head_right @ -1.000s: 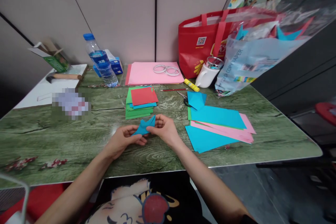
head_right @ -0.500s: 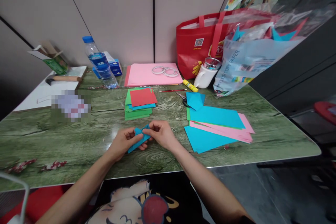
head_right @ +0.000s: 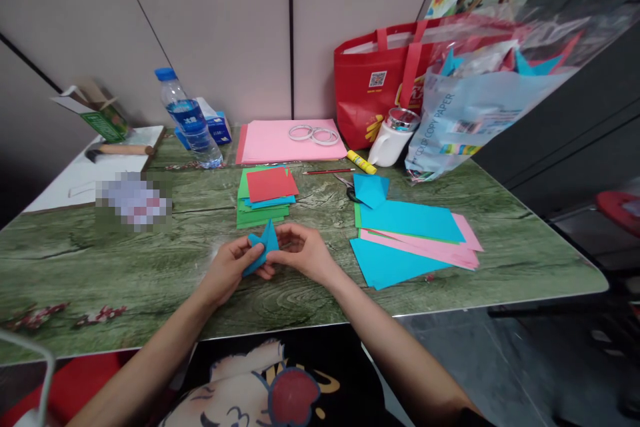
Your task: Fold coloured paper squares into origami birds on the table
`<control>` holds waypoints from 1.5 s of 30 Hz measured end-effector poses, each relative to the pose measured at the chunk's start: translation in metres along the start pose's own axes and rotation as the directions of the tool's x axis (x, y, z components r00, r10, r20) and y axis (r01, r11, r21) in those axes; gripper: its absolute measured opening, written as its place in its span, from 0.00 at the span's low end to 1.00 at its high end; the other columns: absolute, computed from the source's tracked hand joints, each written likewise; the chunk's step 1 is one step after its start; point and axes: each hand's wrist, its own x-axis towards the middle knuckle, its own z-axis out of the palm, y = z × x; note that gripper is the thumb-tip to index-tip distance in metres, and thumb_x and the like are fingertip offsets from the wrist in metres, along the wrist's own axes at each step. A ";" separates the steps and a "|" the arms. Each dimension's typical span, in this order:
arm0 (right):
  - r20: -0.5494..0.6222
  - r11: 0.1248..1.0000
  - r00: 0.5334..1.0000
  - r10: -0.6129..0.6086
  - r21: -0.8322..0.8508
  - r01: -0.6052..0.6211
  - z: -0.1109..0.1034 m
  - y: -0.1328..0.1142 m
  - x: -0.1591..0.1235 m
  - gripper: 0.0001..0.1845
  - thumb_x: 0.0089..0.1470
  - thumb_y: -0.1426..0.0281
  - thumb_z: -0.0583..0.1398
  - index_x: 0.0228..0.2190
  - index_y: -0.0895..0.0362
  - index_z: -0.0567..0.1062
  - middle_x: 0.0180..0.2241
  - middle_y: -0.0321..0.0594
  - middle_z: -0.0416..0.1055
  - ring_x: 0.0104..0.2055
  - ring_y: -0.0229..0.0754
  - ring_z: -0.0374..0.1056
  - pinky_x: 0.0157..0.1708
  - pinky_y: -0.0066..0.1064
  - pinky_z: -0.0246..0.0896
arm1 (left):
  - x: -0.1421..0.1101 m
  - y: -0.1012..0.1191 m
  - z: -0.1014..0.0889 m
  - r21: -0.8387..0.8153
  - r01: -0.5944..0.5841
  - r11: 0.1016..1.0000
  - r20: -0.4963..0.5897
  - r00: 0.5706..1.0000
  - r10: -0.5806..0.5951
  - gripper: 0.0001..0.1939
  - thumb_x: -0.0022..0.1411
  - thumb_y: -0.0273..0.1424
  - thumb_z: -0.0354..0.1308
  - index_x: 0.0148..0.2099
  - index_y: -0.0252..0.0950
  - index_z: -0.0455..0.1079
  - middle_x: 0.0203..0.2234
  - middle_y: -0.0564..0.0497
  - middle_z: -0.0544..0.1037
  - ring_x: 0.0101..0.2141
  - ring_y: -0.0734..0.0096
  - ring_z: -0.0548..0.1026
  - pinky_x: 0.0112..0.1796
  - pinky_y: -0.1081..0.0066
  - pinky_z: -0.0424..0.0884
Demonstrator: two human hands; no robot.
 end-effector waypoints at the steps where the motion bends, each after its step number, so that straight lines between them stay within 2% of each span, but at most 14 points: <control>1: 0.003 1.000 1.000 -0.014 0.013 0.014 0.000 -0.001 0.000 0.21 0.34 0.65 0.69 0.34 0.55 0.74 0.33 0.36 0.74 0.35 0.39 0.70 0.40 0.34 0.65 | 0.000 0.000 -0.001 -0.014 0.000 1.000 0.017 1.000 0.000 0.16 0.51 0.40 0.62 0.30 0.31 0.67 0.20 0.50 0.77 0.22 0.69 0.76 0.26 0.70 0.75; 5: -0.003 0.997 0.999 -0.050 0.061 0.050 0.000 -0.002 -0.001 0.20 0.34 0.66 0.70 0.32 0.55 0.73 0.30 0.34 0.73 0.32 0.38 0.69 0.37 0.32 0.65 | -0.001 0.002 -0.001 -0.033 0.006 0.999 0.048 0.999 -0.004 0.15 0.50 0.40 0.63 0.31 0.32 0.69 0.21 0.50 0.77 0.22 0.71 0.75 0.29 0.70 0.74; 10: -0.063 0.996 0.996 -0.068 0.058 0.072 0.001 -0.001 0.000 0.19 0.36 0.64 0.68 0.34 0.54 0.74 0.32 0.36 0.74 0.36 0.39 0.69 0.40 0.33 0.65 | -0.002 0.002 0.001 0.031 -0.049 0.998 -0.009 0.999 0.049 0.14 0.51 0.39 0.62 0.31 0.32 0.70 0.22 0.50 0.77 0.23 0.71 0.75 0.31 0.70 0.74; 14: -0.085 0.997 0.995 -0.052 0.048 0.056 0.002 -0.001 0.001 0.16 0.38 0.63 0.67 0.33 0.54 0.75 0.32 0.35 0.74 0.34 0.39 0.69 0.39 0.34 0.66 | -0.003 0.002 0.003 0.058 -0.085 0.995 -0.022 0.996 0.086 0.14 0.51 0.39 0.62 0.34 0.33 0.67 0.22 0.52 0.76 0.22 0.68 0.76 0.27 0.69 0.74; 17: -0.059 0.998 0.998 -0.017 0.055 0.020 0.002 -0.003 0.001 0.15 0.38 0.63 0.67 0.31 0.54 0.76 0.30 0.34 0.74 0.31 0.38 0.69 0.36 0.33 0.66 | -0.002 0.002 0.004 0.044 -0.070 0.997 0.008 0.998 0.070 0.15 0.52 0.40 0.61 0.35 0.33 0.66 0.27 0.50 0.77 0.20 0.70 0.76 0.23 0.70 0.73; 20: -0.074 0.996 0.997 0.015 0.088 -0.009 0.001 -0.002 0.002 0.15 0.38 0.63 0.67 0.31 0.55 0.76 0.31 0.34 0.74 0.32 0.38 0.69 0.35 0.32 0.66 | -0.002 0.002 0.004 0.040 -0.047 0.998 0.015 0.999 0.047 0.16 0.54 0.41 0.59 0.34 0.32 0.66 0.27 0.48 0.77 0.18 0.71 0.75 0.21 0.72 0.72; 27: -0.219 0.996 0.975 0.038 0.084 -0.020 -0.002 0.004 0.005 0.12 0.39 0.63 0.67 0.27 0.57 0.76 0.25 0.33 0.72 0.25 0.34 0.66 0.26 0.27 0.65 | -0.001 0.001 0.005 0.085 -0.051 0.995 -0.094 0.994 0.059 0.17 0.52 0.42 0.59 0.34 0.32 0.64 0.26 0.47 0.78 0.20 0.67 0.76 0.22 0.70 0.73; 30: -0.199 0.998 0.979 0.041 0.061 -0.030 -0.002 0.004 0.005 0.12 0.43 0.60 0.64 0.26 0.58 0.76 0.23 0.34 0.71 0.25 0.34 0.66 0.25 0.27 0.66 | -0.001 -0.002 0.005 0.147 -0.070 0.987 -0.116 0.989 0.087 0.17 0.52 0.43 0.58 0.32 0.33 0.63 0.25 0.48 0.77 0.21 0.66 0.77 0.21 0.69 0.73; 33: -0.184 0.998 0.982 0.052 0.053 -0.043 -0.001 0.004 0.005 0.13 0.40 0.62 0.66 0.26 0.58 0.74 0.22 0.34 0.71 0.24 0.33 0.66 0.24 0.26 0.66 | -0.001 -0.009 0.003 0.289 -0.115 0.950 -0.151 0.975 0.164 0.14 0.56 0.41 0.55 0.32 0.34 0.63 0.20 0.51 0.76 0.21 0.67 0.77 0.22 0.71 0.73; 38: -0.196 0.996 0.978 0.065 0.077 -0.051 0.003 0.005 0.006 0.17 0.33 0.64 0.69 0.26 0.58 0.71 0.21 0.31 0.70 0.21 0.33 0.66 0.23 0.27 0.67 | -0.001 -0.015 -0.001 0.578 -0.200 0.791 -0.132 0.934 0.332 0.08 0.60 0.35 0.51 0.33 0.36 0.66 0.19 0.53 0.77 0.20 0.73 0.75 0.25 0.75 0.72; 42: -0.192 0.999 0.981 0.014 0.048 -0.005 0.005 0.006 0.006 0.16 0.35 0.65 0.69 0.26 0.58 0.71 0.23 0.33 0.71 0.23 0.33 0.67 0.25 0.27 0.67 | -0.003 -0.015 -0.001 0.635 -0.264 0.726 -0.077 0.913 0.399 0.08 0.60 0.34 0.51 0.34 0.36 0.68 0.21 0.53 0.77 0.20 0.73 0.75 0.25 0.75 0.72; 45: -0.190 0.999 0.982 -0.009 0.037 0.016 0.006 0.007 0.006 0.15 0.36 0.65 0.68 0.27 0.57 0.72 0.24 0.34 0.72 0.25 0.34 0.68 0.27 0.26 0.67 | -0.002 -0.016 -0.002 0.631 -0.270 0.727 -0.068 0.915 0.399 0.09 0.60 0.34 0.51 0.36 0.35 0.69 0.21 0.52 0.77 0.21 0.73 0.75 0.26 0.75 0.72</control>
